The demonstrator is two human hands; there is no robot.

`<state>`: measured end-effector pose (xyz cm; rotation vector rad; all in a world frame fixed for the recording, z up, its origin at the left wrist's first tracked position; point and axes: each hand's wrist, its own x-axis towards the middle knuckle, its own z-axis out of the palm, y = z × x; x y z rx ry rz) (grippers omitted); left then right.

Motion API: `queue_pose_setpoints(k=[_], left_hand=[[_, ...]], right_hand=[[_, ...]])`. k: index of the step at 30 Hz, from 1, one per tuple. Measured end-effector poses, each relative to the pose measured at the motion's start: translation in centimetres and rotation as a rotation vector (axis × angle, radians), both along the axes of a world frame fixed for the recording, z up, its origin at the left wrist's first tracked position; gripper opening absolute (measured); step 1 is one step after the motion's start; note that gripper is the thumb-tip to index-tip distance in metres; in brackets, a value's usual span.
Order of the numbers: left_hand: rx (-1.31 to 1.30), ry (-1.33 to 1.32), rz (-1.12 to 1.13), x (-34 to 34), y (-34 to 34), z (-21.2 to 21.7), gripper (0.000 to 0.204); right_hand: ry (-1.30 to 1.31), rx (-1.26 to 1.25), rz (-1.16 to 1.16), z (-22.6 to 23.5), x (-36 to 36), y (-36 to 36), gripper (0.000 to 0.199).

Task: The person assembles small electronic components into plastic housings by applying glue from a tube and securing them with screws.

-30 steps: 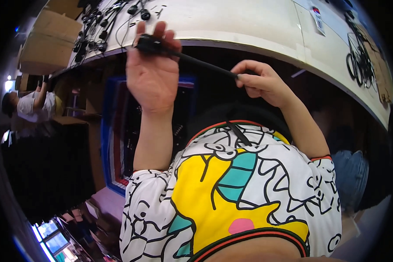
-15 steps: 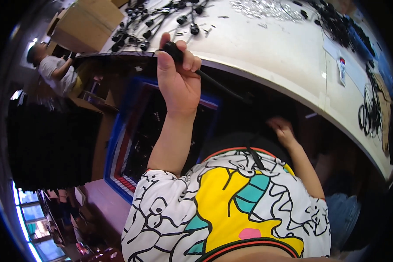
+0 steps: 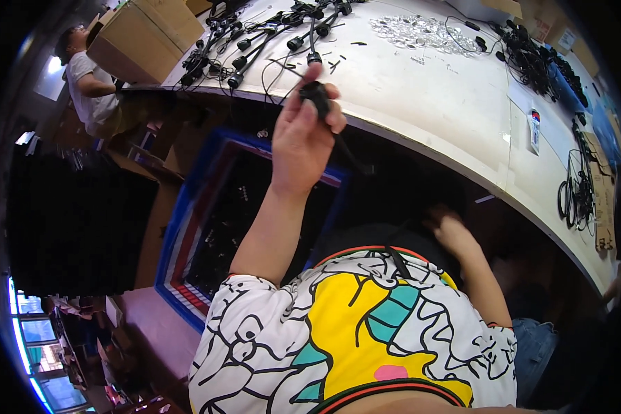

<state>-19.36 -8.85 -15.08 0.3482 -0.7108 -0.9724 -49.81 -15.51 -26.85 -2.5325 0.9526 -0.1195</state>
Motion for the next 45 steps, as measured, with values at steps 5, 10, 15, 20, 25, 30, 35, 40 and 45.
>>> queue_pose_setpoints(k=[5, 10, 15, 20, 25, 30, 35, 40, 45], left_hand=[[0.120, -0.038, -0.181, -3.5, 0.3, -3.1, 0.043], [0.265, -0.062, -0.372, -7.4, -0.6, -5.9, 0.036], [0.357, -0.150, -0.339, -8.2, 0.9, -7.5, 0.024], [0.342, -0.426, -0.272, -7.0, 2.3, -8.3, 0.020], [0.566, -0.550, -0.158, -6.1, 1.2, -7.3, 0.022], [0.500, -0.435, -0.134, -5.5, 0.8, -8.4, 0.020], [0.465, -0.572, -0.039, -5.9, -1.0, -7.3, 0.021], [0.315, -0.414, -0.140, -3.9, -2.3, -7.9, 0.019], [0.334, -0.478, -0.039, -4.5, 0.9, -8.2, 0.020]], right_hand=[[-0.499, 0.172, 0.136, 13.7, 6.4, 0.4, 0.028], [-0.446, 0.299, 0.164, 16.0, 9.3, -1.5, 0.031], [-0.331, 0.401, 0.171, 14.2, 8.3, -1.6, 0.027], [-0.302, 0.391, 0.121, 13.8, 9.7, -0.1, 0.028], [-0.340, 0.257, 0.142, 12.6, 10.5, -2.1, 0.026], [-0.268, 0.278, 0.056, 13.2, 11.7, -2.2, 0.027], [-0.375, 0.369, 0.039, 12.5, 11.4, -2.9, 0.026], [-0.434, 0.521, 0.037, 10.8, 12.1, -5.4, 0.028], [-0.459, 0.628, 0.154, 9.9, 12.0, -4.4, 0.028]])
